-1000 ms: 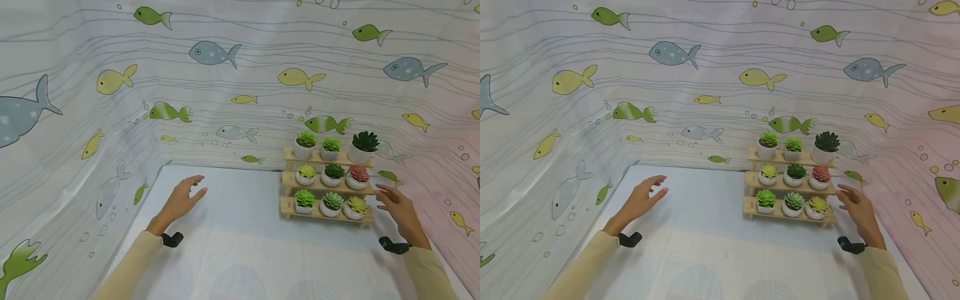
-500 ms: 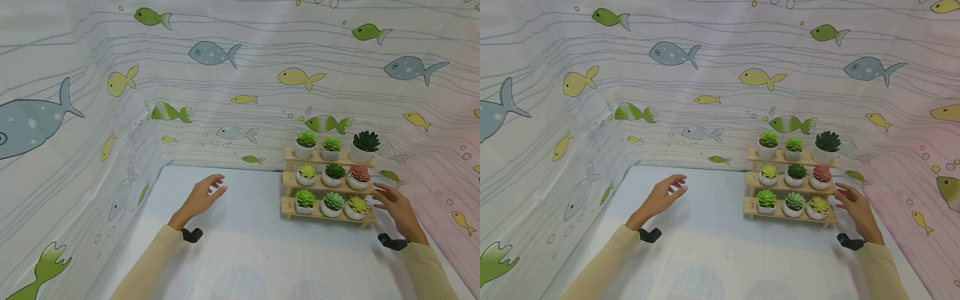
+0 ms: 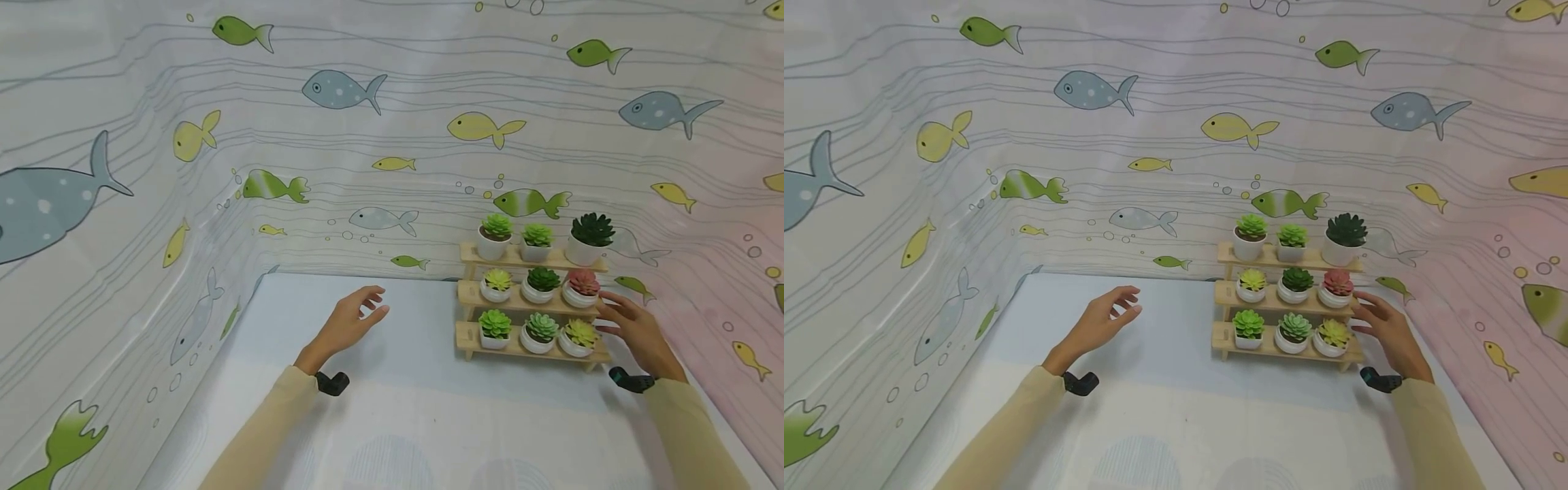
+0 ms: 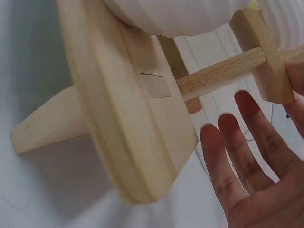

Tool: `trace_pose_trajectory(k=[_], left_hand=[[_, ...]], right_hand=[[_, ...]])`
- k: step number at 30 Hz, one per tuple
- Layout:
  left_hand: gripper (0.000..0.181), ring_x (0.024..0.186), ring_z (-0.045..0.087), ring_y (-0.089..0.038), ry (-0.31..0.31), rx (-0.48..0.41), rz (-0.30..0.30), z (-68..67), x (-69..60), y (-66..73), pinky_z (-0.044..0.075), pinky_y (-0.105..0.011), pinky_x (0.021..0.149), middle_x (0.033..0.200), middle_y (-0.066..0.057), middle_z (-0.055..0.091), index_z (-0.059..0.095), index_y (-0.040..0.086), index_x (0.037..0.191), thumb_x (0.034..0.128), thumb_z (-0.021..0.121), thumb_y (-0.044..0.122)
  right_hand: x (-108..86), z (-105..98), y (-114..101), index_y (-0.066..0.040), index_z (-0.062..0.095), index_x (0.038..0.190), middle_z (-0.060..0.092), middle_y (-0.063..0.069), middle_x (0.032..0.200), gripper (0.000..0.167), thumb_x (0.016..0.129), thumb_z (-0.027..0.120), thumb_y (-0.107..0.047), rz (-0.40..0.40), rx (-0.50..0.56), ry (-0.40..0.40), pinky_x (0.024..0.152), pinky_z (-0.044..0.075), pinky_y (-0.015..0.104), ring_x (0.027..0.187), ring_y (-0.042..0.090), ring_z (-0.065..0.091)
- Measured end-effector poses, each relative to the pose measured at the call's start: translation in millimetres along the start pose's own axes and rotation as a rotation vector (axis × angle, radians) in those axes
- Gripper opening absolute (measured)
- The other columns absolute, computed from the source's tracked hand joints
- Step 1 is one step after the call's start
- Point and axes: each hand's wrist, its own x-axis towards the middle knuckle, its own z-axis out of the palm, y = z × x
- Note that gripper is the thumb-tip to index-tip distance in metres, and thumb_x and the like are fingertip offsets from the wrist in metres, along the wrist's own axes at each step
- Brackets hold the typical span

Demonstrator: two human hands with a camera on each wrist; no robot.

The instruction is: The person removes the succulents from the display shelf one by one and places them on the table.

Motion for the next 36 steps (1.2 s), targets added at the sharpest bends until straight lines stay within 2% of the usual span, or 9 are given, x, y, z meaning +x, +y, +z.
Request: trace_pose_trajectory(k=[4,7,11,14,19,23,27,31,36], left_hand=[[0.049,0.110,0.064,-0.021,0.003,-0.007,-0.003,1.2,1.8,2.5,0.055,-0.046,0.090,0.124,-0.003,0.066,0.057,0.015,0.142,0.1034,0.062,0.044],[0.047,0.111,0.064,-0.024,0.008,-0.021,-0.004,1.9,3.0,2.2,0.054,-0.049,0.091,0.125,-0.007,0.066,0.057,0.015,0.142,0.1034,0.063,0.042],[0.047,0.112,0.064,-0.026,0.006,-0.034,0.003,3.8,4.3,0.7,0.054,-0.051,0.092,0.128,-0.013,0.066,0.057,0.015,0.142,0.1036,0.063,0.042],[0.048,0.111,0.064,-0.025,0.006,-0.033,0.007,5.6,4.7,-0.2,0.054,-0.052,0.091,0.127,-0.012,0.067,0.057,0.013,0.142,0.1036,0.063,0.042],[0.048,0.110,0.064,-0.022,0.009,-0.031,0.009,9.4,4.9,-2.2,0.054,-0.052,0.091,0.124,-0.005,0.067,0.057,0.014,0.142,0.1034,0.063,0.042],[0.048,0.111,0.064,-0.023,-0.004,-0.037,0.010,12.5,6.6,-1.3,0.054,-0.051,0.092,0.126,-0.007,0.067,0.057,0.015,0.142,0.1034,0.062,0.043],[0.052,0.112,0.063,-0.023,-0.019,-0.042,0.019,15.6,9.9,0.7,0.054,-0.047,0.092,0.127,-0.008,0.066,0.056,0.013,0.144,0.1035,0.062,0.045],[0.052,0.112,0.063,-0.020,-0.020,-0.032,0.018,19.1,13.3,1.4,0.054,-0.041,0.091,0.127,-0.002,0.066,0.056,0.014,0.144,0.1033,0.061,0.046],[0.052,0.114,0.064,-0.025,-0.017,-0.037,0.024,23.3,16.8,1.9,0.054,-0.041,0.091,0.127,-0.002,0.065,0.056,0.015,0.144,0.1033,0.061,0.047]], right_hand=[[5.7,-3,7,-0.027,0.044,0.149,0.049,-0.016,0.129,0.039,0.111,0.051,-0.021,0.036,0.197,-0.083,0.084,0.056,0.021,0.105,0.000,0.062],[7.5,-4,11,-0.030,0.042,0.148,0.048,-0.016,0.130,0.037,0.112,0.046,-0.020,0.060,0.291,-0.120,0.085,0.055,0.020,0.107,0.000,0.060],[7.1,-2,12,-0.032,0.041,0.146,0.051,-0.015,0.129,0.036,0.112,0.046,-0.021,0.088,0.393,-0.124,0.086,0.054,0.021,0.108,0.003,0.060],[6.4,0,12,-0.035,0.042,0.143,0.054,-0.015,0.127,0.035,0.112,0.048,-0.022,0.114,0.440,-0.108,0.086,0.054,0.021,0.108,0.005,0.061],[4.9,4,14,-0.038,0.042,0.143,0.052,-0.015,0.127,0.035,0.112,0.048,-0.024,0.149,0.450,-0.095,0.085,0.053,0.020,0.108,0.005,0.060],[4.1,5,14,-0.038,0.038,0.147,0.048,-0.013,0.130,0.038,0.112,0.046,-0.026,0.151,0.430,-0.107,0.086,0.052,0.020,0.109,0.004,0.059],[2.9,6,13,-0.039,0.036,0.148,0.046,-0.013,0.131,0.039,0.112,0.046,-0.028,0.156,0.408,-0.103,0.087,0.052,0.019,0.110,0.004,0.057],[1.5,7,11,-0.040,0.035,0.149,0.045,-0.013,0.130,0.040,0.112,0.047,-0.030,0.172,0.376,-0.097,0.086,0.051,0.018,0.111,0.003,0.056],[0.9,6,7,-0.038,0.033,0.149,0.044,-0.010,0.132,0.041,0.112,0.048,-0.028,0.168,0.355,-0.107,0.086,0.052,0.019,0.111,0.003,0.057]])
